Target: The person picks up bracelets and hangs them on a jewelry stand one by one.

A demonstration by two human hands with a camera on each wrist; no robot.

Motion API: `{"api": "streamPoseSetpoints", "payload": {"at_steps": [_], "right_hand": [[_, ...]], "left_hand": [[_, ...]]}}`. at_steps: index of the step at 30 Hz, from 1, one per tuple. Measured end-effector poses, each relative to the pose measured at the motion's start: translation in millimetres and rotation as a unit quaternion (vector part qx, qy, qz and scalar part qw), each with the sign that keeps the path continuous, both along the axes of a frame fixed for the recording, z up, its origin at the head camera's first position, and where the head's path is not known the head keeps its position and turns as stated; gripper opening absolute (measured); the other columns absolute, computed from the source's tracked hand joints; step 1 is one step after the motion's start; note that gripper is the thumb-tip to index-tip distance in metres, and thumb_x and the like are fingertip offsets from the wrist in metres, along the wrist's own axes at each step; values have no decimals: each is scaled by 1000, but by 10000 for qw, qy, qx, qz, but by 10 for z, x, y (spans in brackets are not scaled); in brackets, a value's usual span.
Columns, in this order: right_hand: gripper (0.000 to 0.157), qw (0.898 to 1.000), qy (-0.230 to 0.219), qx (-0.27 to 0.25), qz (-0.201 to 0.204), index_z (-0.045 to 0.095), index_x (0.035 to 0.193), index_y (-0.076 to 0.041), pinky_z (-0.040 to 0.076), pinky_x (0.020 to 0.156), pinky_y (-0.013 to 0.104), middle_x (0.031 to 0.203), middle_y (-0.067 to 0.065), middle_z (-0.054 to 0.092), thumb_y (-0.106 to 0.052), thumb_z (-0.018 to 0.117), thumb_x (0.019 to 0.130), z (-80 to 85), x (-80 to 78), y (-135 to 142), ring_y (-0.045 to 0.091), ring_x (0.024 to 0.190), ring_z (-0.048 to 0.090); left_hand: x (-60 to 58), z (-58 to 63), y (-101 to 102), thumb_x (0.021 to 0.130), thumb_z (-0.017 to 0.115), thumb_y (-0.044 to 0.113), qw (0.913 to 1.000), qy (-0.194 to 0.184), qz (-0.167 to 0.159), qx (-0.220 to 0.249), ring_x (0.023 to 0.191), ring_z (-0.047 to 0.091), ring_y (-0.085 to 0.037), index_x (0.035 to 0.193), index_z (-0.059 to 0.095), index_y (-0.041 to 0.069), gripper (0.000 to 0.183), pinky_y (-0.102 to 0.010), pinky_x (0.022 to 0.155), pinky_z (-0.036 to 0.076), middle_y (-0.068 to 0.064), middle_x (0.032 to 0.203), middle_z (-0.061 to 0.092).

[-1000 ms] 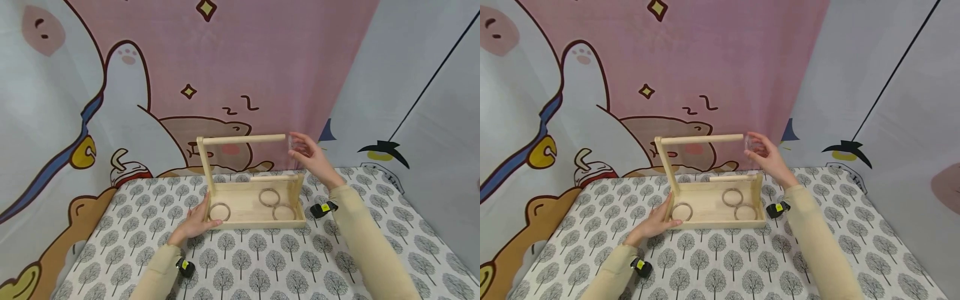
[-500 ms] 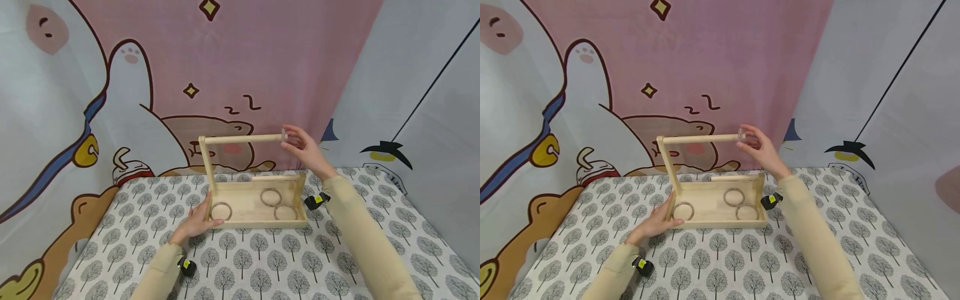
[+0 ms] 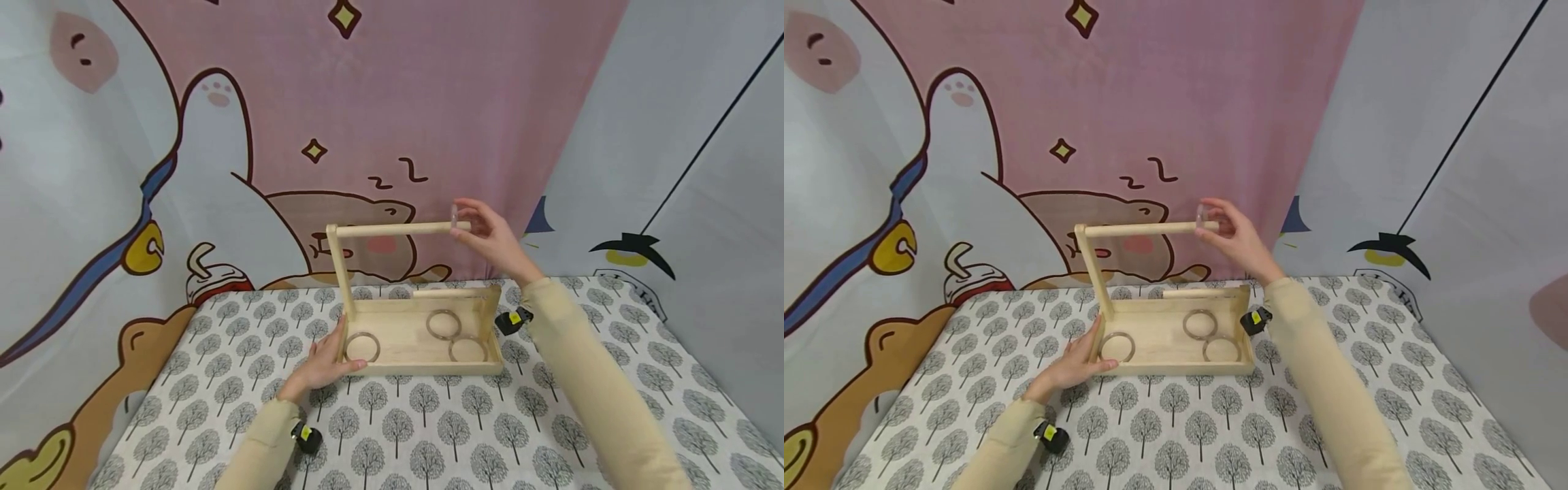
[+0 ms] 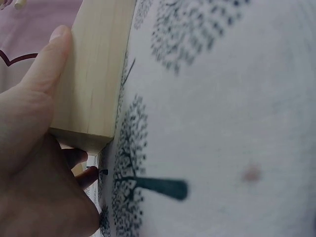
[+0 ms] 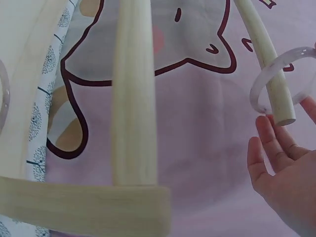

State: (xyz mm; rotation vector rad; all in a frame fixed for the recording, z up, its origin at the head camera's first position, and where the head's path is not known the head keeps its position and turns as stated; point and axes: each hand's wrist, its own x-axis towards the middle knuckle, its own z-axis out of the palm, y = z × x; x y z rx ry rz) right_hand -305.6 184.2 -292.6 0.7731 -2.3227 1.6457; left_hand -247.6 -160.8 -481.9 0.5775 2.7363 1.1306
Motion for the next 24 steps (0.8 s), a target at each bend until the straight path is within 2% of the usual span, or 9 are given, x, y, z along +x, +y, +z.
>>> {"api": "streamPoseSetpoints", "payload": {"at_steps": [3, 6, 12, 18, 24], "right_hand": [[53, 9998, 108, 160, -52, 42, 140, 4, 48, 94, 33, 120, 25, 54, 1, 63, 91, 83, 37, -30, 31, 105, 57], [53, 9993, 235, 286, -80, 44, 138, 6, 44, 98, 41, 119, 25, 55, 2, 64, 90, 127, 45, -54, 38, 110, 54], [54, 9981, 405, 473, -37, 46, 136, 6, 40, 102, 50, 119, 26, 56, 1, 68, 88, 160, 30, -111, 44, 116, 51], [58, 9990, 269, 352, -1, 46, 138, 1, 44, 99, 50, 124, 23, 55, -1, 72, 86, 57, -148, -134, 43, 119, 50], [61, 9974, 409, 601, 1, 49, 138, -7, 47, 96, 44, 128, 15, 57, -10, 76, 84, -9, -267, -158, 38, 118, 53]], "left_hand": [[-2, -9, -2, 86, 71, 43, 10000, 0, 2, 7, 139, 17, -47, 153, -1, 0, 107, -71, 104, -4, -23, 156, 15], [-2, -17, -5, 86, 71, 43, 10000, -1, 17, -1, 139, 17, -47, 154, -1, 1, 107, -71, 104, -4, -23, 156, 16], [5, -25, 1, 87, 69, 44, 9999, -33, 36, -88, 140, 17, -44, 154, -2, 2, 106, -70, 105, -3, -20, 157, 13], [21, -22, 4, 87, 69, 45, 10000, -6, 31, -77, 140, 16, -45, 154, -1, 1, 106, -70, 105, -3, -20, 157, 12], [30, -34, 1, 86, 69, 44, 9999, 138, 7, -50, 138, 17, -47, 153, 0, -1, 106, -71, 104, -2, -23, 156, 14]]}}
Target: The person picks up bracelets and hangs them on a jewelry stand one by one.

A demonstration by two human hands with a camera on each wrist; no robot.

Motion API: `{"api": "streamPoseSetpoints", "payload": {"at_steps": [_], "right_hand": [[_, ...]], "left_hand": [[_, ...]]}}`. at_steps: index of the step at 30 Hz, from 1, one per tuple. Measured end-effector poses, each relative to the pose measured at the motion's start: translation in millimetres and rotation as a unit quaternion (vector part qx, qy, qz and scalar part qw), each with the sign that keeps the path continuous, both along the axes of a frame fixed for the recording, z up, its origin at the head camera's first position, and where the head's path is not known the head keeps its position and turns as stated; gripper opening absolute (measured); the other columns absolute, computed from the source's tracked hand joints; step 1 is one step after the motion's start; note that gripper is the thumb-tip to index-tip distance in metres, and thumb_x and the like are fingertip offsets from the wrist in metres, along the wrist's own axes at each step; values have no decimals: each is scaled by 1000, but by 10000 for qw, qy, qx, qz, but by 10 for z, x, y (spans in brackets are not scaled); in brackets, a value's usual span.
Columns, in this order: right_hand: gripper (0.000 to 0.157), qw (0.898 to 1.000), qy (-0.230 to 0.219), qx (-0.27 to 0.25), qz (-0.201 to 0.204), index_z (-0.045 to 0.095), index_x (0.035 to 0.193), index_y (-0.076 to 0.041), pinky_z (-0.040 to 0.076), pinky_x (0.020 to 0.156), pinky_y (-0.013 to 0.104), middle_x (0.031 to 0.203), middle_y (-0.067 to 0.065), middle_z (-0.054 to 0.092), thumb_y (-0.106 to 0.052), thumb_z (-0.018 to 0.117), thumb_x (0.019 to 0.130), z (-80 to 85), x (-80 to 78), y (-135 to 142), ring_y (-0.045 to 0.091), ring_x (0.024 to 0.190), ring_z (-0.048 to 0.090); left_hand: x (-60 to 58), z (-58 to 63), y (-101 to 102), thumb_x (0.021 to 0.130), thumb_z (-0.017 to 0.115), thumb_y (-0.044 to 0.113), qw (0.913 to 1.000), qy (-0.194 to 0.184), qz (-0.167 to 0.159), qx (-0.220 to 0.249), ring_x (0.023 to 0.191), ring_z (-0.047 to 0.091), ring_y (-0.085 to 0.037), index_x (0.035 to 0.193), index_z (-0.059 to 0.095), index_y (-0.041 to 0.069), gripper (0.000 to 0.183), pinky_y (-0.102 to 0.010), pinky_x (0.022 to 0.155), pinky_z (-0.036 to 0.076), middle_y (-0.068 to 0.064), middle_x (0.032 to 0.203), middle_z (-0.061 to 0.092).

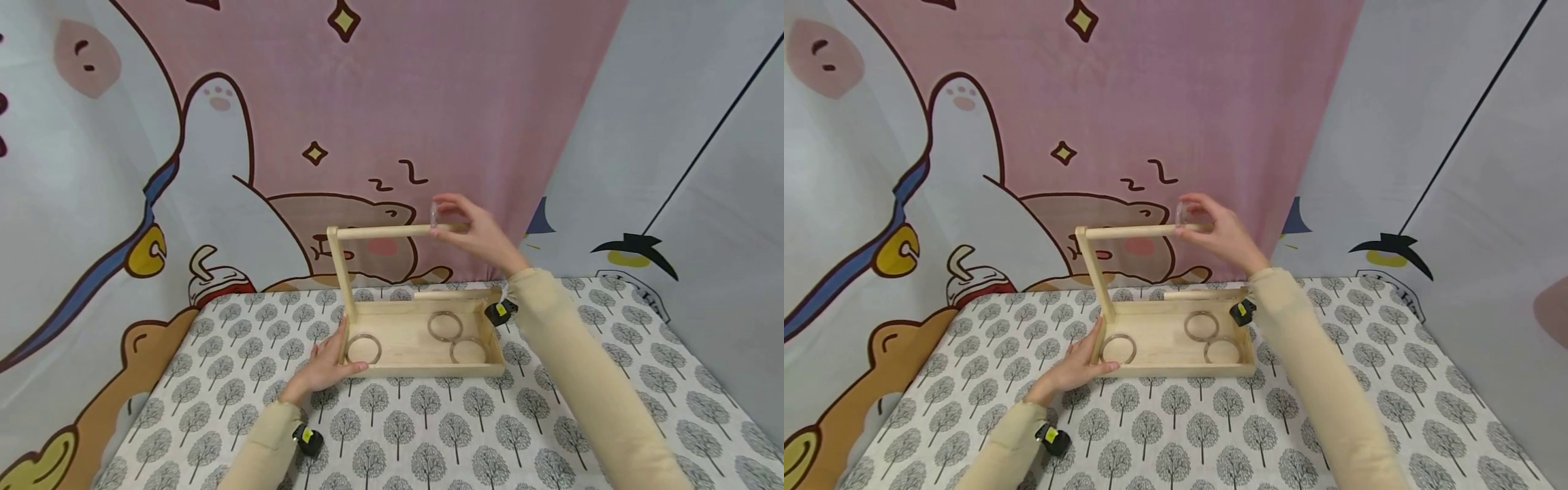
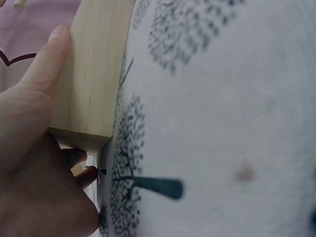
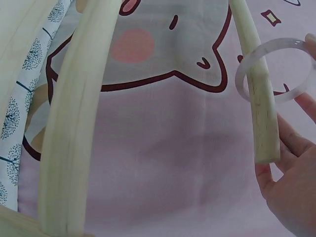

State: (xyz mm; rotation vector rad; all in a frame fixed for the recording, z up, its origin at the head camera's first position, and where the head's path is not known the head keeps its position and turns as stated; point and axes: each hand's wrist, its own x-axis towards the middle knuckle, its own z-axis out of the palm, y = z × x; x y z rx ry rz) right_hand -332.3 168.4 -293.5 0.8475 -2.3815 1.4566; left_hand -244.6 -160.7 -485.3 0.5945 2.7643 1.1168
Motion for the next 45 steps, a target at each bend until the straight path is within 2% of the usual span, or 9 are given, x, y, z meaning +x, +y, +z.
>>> {"api": "streamPoseSetpoints", "payload": {"at_steps": [3, 5, 7, 10, 18, 27, 32, 41, 45], "right_hand": [[61, 9995, 234, 216, 69, 50, 137, -9, 48, 95, 45, 128, 15, 58, -14, 78, 83, -5, -12, -33, 39, 116, 55], [61, 9978, 481, 461, 10, 51, 137, -9, 38, 105, 46, 127, 15, 59, -17, 78, 83, -9, -17, -59, 39, 116, 56], [61, 9954, 691, 663, -79, 51, 136, -9, 23, 112, 48, 126, 14, 61, -21, 79, 83, -15, -21, -87, 38, 115, 56], [62, 9904, 940, 971, -278, 52, 135, -10, 6, 112, 49, 125, 11, 63, -26, 79, 82, -23, -23, -129, 35, 113, 58], [64, 9865, 996, 1206, -490, 53, 135, -14, 6, 112, 45, 125, 6, 64, -34, 80, 80, -9, 17, -256, 28, 111, 61], [64, 9851, 1030, 1264, -544, 52, 135, -14, 3, 113, 45, 127, 7, 63, -36, 79, 81, -28, 84, -467, 27, 114, 59], [64, 9791, 1158, 1549, -631, 54, 136, -15, 3, 114, 41, 128, 1, 62, -41, 76, 82, -72, 95, -565, 23, 116, 57], [63, 9650, 1362, 2030, -946, 57, 134, -14, 9, 113, 41, 129, 1, 61, -43, 76, 81, -134, 73, -610, 23, 116, 55], [64, 9643, 1314, 2084, -966, 56, 135, -15, 13, 111, 43, 130, 1, 61, -44, 76, 81, -145, 75, -619, 24, 118, 52]], "left_hand": [[-3, 1, 0, 87, 69, 44, 10000, -38, 38, -6, 139, 17, -46, 153, 0, 0, 106, -70, 105, -3, -22, 157, 14], [-8, 2, -4, 87, 69, 45, 9999, -107, 56, -60, 140, 16, -45, 154, -1, 1, 106, -69, 106, -3, -20, 157, 13], [-14, 3, -5, 87, 69, 44, 9998, -159, 84, -70, 140, 16, -44, 154, -2, 2, 106, -68, 106, -4, -19, 157, 13], [-24, 1, -6, 88, 69, 44, 9997, -196, 98, -77, 140, 16, -44, 154, -2, 2, 105, -68, 107, -4, -20, 157, 13], [-15, 2, -10, 88, 69, 44, 9997, -213, 65, -44, 141, 14, -44, 154, -2, 3, 106, -67, 107, -5, -19, 157, 12], [-13, 9, -14, 86, 70, 45, 9998, -188, 89, 40, 140, 16, -44, 154, -1, 2, 107, -67, 107, -4, -19, 157, 14], [-18, -8, -4, 85, 70, 47, 9998, -175, 105, -31, 140, 17, -43, 154, 0, 1, 108, -68, 106, -3, -19, 157, 15], [-5, 18, -1, 85, 70, 46, 9998, -187, 120, -26, 140, 18, -44, 153, 0, 1, 108, -68, 106, -3, -20, 156, 16], [-14, 19, -1, 85, 70, 47, 9998, -180, 113, -10, 140, 18, -44, 154, -1, 1, 109, -68, 106, -4, -21, 156, 16]]}}
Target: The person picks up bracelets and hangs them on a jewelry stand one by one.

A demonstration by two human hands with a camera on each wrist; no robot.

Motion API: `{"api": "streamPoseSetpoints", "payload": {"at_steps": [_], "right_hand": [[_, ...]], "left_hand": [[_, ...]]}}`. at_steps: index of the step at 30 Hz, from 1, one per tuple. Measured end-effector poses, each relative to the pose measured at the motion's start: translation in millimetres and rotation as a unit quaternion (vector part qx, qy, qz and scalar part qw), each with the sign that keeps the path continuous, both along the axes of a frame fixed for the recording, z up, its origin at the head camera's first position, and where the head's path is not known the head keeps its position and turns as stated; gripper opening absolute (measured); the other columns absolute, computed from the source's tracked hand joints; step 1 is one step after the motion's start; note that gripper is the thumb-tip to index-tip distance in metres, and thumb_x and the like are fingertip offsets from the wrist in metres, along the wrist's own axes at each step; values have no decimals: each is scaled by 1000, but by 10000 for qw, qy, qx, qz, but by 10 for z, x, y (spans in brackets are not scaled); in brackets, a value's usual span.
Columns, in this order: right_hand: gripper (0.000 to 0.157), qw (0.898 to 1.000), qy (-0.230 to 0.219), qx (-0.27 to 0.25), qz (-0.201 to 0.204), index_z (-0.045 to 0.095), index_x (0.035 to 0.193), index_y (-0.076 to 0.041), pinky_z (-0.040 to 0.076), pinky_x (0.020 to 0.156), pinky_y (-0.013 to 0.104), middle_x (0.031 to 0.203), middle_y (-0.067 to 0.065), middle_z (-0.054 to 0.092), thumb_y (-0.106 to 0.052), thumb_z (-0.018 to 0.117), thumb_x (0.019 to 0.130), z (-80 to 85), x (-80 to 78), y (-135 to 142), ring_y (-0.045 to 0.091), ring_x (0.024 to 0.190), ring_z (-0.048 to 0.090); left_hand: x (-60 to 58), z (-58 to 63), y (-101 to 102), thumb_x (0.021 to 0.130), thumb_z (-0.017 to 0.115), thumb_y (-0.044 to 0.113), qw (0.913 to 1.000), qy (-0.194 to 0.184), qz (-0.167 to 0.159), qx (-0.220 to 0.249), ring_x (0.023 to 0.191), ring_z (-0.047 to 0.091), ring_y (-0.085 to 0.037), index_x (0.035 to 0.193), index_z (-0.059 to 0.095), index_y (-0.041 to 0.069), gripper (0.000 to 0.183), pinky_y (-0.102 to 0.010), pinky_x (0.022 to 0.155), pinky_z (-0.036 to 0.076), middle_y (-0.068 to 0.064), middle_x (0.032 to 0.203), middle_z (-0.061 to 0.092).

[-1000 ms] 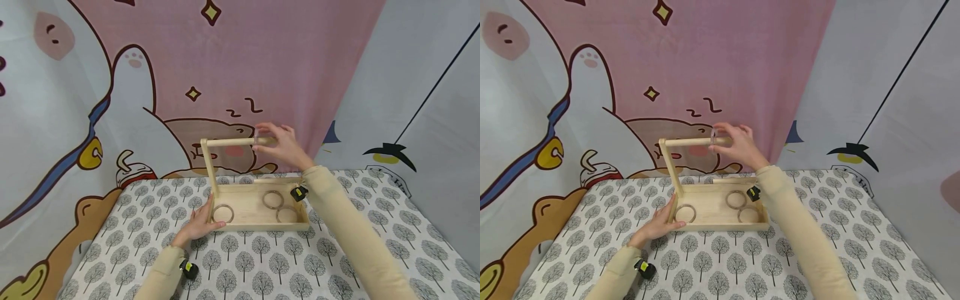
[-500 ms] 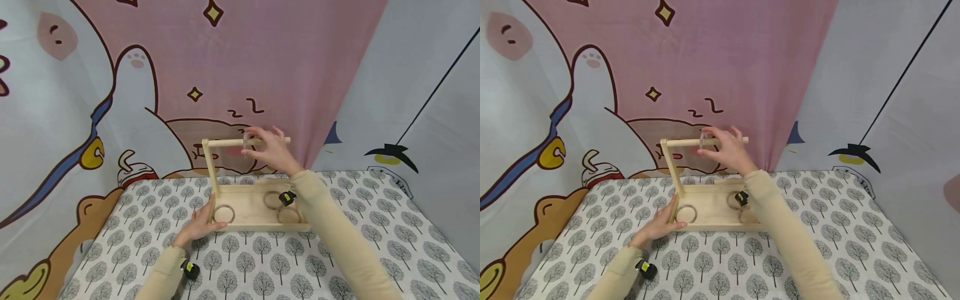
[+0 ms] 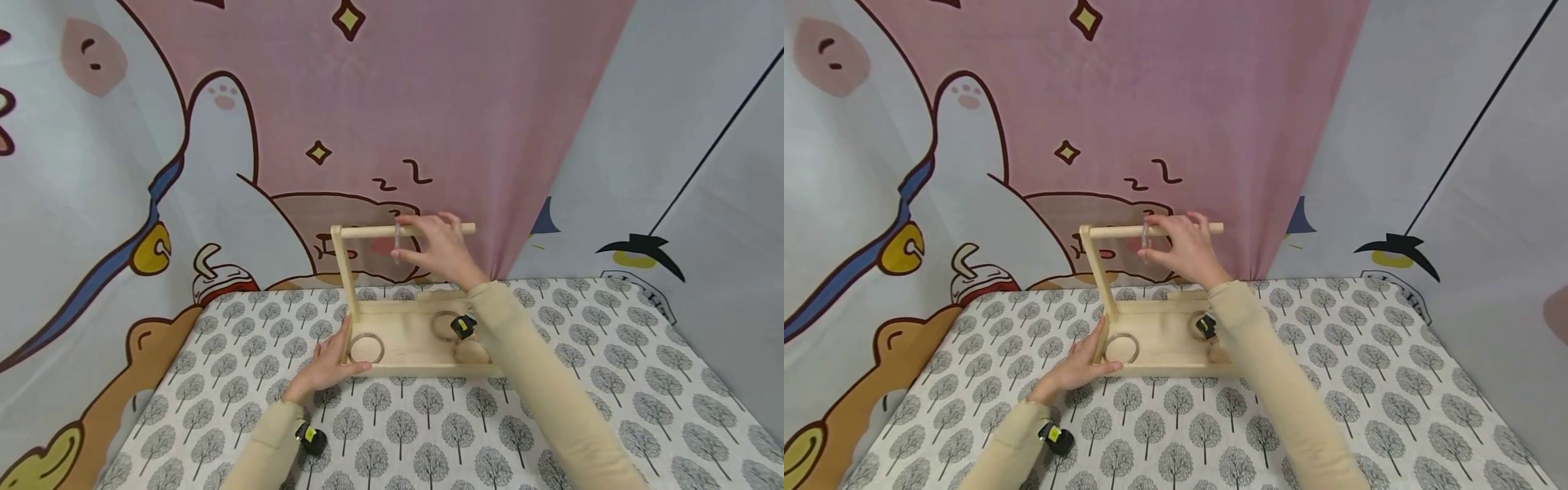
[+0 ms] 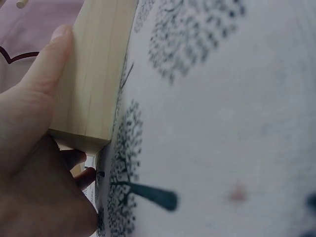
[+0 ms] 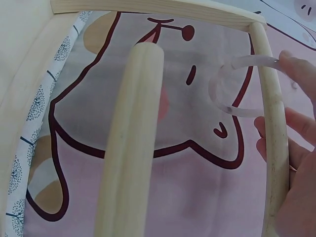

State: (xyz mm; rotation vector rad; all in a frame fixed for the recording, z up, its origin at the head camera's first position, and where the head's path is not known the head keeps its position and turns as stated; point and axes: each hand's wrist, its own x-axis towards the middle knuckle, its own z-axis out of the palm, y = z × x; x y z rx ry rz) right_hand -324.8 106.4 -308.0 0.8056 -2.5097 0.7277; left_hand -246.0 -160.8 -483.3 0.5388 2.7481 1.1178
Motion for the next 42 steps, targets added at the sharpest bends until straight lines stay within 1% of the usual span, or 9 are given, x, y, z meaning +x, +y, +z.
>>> {"api": "streamPoseSetpoints", "payload": {"at_steps": [7, 14, 21, 26, 30, 33, 36, 39, 42], "right_hand": [[65, 9999, 36, -104, 18, 56, 136, -16, 17, 107, 46, 131, 2, 60, -44, 77, 81, -10, 4, -6, 26, 120, 50], [66, 9999, 102, -120, -12, 56, 136, -16, 17, 107, 46, 131, 1, 60, -43, 77, 81, -16, -11, -11, 26, 120, 50], [65, 9999, 79, -82, -27, 55, 137, -16, 15, 108, 45, 132, 2, 59, -46, 73, 83, -19, -6, -9, 27, 121, 49], [66, 9999, 38, -104, -4, 51, 141, -16, 15, 109, 45, 133, 1, 58, -46, 71, 85, -27, 10, 10, 26, 123, 47], [65, 9992, 42, -358, 198, 51, 141, -14, 14, 110, 44, 136, 1, 56, -41, 72, 86, -34, 44, 52, 25, 124, 47], [60, 9962, 35, -717, 499, 52, 139, -11, 14, 111, 45, 137, 2, 55, -33, 72, 87, -33, 91, 88, 22, 125, 47], [56, 9913, 98, -1051, 791, 52, 138, -9, 14, 111, 48, 136, 4, 56, -26, 71, 89, -45, 146, 119, 22, 124, 48], [53, 9873, 281, -1215, 983, 53, 137, -5, 16, 111, 50, 135, 8, 57, -20, 70, 89, -100, 190, 149, 24, 124, 48], [50, 9851, 538, -1237, 1064, 54, 135, -4, 20, 110, 49, 134, 10, 56, -18, 69, 89, -186, 234, 176, 26, 126, 46]], "left_hand": [[-9, -6, 5, 85, 71, 46, 10000, 14, -6, 30, 140, 18, -44, 154, -1, 1, 109, -69, 106, -4, -20, 156, 16], [-22, 4, 15, 85, 70, 47, 10000, 39, 4, 18, 139, 19, -43, 154, 0, 1, 109, -69, 106, -4, -20, 156, 17], [-19, 0, 20, 86, 70, 46, 10000, 30, -4, 33, 140, 18, -43, 153, -1, 0, 108, -68, 106, -3, -20, 156, 16], [-16, -7, 22, 86, 70, 45, 10000, 34, -6, 59, 140, 18, -43, 153, -1, 0, 108, -69, 106, -3, -20, 156, 16], [-15, -16, 18, 86, 70, 44, 10000, -21, 18, 69, 140, 17, -43, 154, -1, 1, 107, -68, 107, -4, -19, 157, 16], [-13, -26, 13, 86, 70, 44, 10000, -50, 31, 47, 140, 17, -43, 154, -1, 1, 107, -68, 107, -4, -19, 157, 16], [-6, -29, 10, 86, 70, 46, 10000, -55, 28, 16, 140, 17, -43, 154, -1, 1, 107, -68, 107, -4, -20, 157, 15], [3, -24, 7, 86, 69, 46, 10000, -62, 24, 19, 141, 16, -43, 154, -1, 2, 107, -67, 107, -4, -19, 157, 15], [8, -21, 5, 87, 70, 45, 10000, -36, 34, 19, 141, 17, -42, 154, -1, 2, 106, -67, 107, -4, -19, 157, 16]]}}
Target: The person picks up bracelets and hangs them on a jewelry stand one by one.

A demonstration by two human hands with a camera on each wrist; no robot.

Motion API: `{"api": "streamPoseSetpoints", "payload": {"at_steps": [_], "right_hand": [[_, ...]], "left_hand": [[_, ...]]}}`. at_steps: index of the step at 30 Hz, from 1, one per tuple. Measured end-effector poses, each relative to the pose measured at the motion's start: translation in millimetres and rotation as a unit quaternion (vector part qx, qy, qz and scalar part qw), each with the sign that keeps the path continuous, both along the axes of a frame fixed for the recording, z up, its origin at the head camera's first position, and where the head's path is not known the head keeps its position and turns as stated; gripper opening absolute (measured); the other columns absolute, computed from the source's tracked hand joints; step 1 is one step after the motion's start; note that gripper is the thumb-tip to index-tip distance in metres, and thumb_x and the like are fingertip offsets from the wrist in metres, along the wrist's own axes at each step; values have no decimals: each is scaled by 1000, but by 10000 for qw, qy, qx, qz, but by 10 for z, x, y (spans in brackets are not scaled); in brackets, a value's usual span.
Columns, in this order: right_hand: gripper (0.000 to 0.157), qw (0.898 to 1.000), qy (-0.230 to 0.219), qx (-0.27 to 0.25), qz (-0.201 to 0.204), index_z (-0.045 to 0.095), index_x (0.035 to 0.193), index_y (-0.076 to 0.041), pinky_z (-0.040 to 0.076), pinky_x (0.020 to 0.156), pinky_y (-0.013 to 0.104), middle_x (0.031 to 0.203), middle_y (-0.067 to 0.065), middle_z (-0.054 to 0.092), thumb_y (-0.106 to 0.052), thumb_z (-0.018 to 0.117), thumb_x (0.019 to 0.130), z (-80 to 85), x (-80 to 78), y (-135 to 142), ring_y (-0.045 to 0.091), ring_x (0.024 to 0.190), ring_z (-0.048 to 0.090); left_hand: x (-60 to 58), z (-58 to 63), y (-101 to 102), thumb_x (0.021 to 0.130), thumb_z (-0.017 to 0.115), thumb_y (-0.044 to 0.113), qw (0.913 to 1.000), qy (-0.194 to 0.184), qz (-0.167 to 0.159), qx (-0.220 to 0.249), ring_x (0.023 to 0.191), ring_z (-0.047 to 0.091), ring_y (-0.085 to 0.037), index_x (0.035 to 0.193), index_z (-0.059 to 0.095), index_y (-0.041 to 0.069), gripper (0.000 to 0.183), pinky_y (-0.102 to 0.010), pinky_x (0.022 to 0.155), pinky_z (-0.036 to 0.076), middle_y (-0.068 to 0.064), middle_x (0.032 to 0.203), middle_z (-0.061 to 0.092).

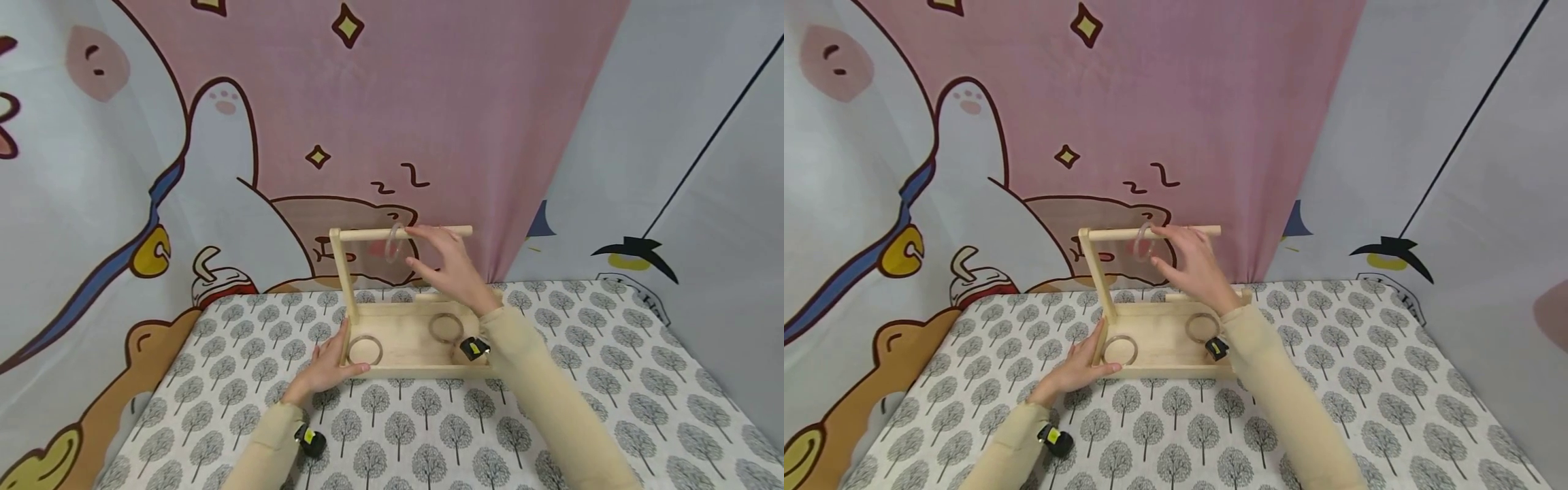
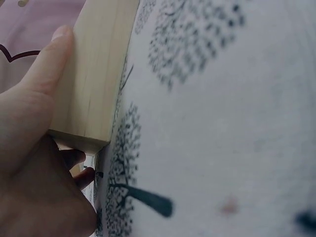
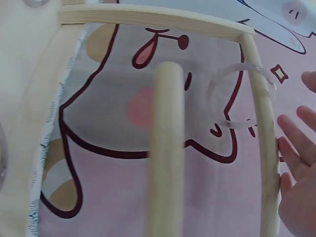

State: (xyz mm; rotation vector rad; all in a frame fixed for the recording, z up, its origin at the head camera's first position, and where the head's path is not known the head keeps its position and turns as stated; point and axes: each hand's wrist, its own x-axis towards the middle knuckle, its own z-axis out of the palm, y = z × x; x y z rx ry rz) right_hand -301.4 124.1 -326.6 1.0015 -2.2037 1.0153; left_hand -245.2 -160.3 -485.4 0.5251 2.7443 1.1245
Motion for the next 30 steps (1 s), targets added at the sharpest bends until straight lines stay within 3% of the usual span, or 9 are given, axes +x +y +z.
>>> {"api": "streamPoseSetpoints", "payload": {"at_steps": [5, 14, 30], "right_hand": [[49, 9997, 138, -165, 79, 55, 134, -5, 23, 110, 49, 134, 9, 56, -15, 69, 89, -117, 67, 15, 25, 127, 46], [48, 9990, -408, -192, 11, 54, 136, -9, 23, 110, 51, 136, 8, 55, -18, 68, 91, -264, 187, 39, 24, 126, 47], [42, 9949, -906, -377, 236, 56, 134, -10, 44, 99, 43, 131, 3, 59, -19, 65, 94, -622, 391, 66, 24, 115, 57]], "left_hand": [[3, -4, -2, 87, 70, 43, 10000, 17, 9, 11, 140, 17, -42, 154, 0, 2, 105, -67, 107, -4, -19, 157, 16], [9, -6, 3, 86, 70, 44, 10000, 20, -12, 30, 140, 18, -43, 154, 0, 1, 107, -68, 106, -3, -20, 156, 16], [-1, 9, -1, 86, 70, 45, 10000, -17, -8, 39, 140, 18, -43, 154, -1, 1, 107, -67, 107, -5, -20, 156, 16]]}}
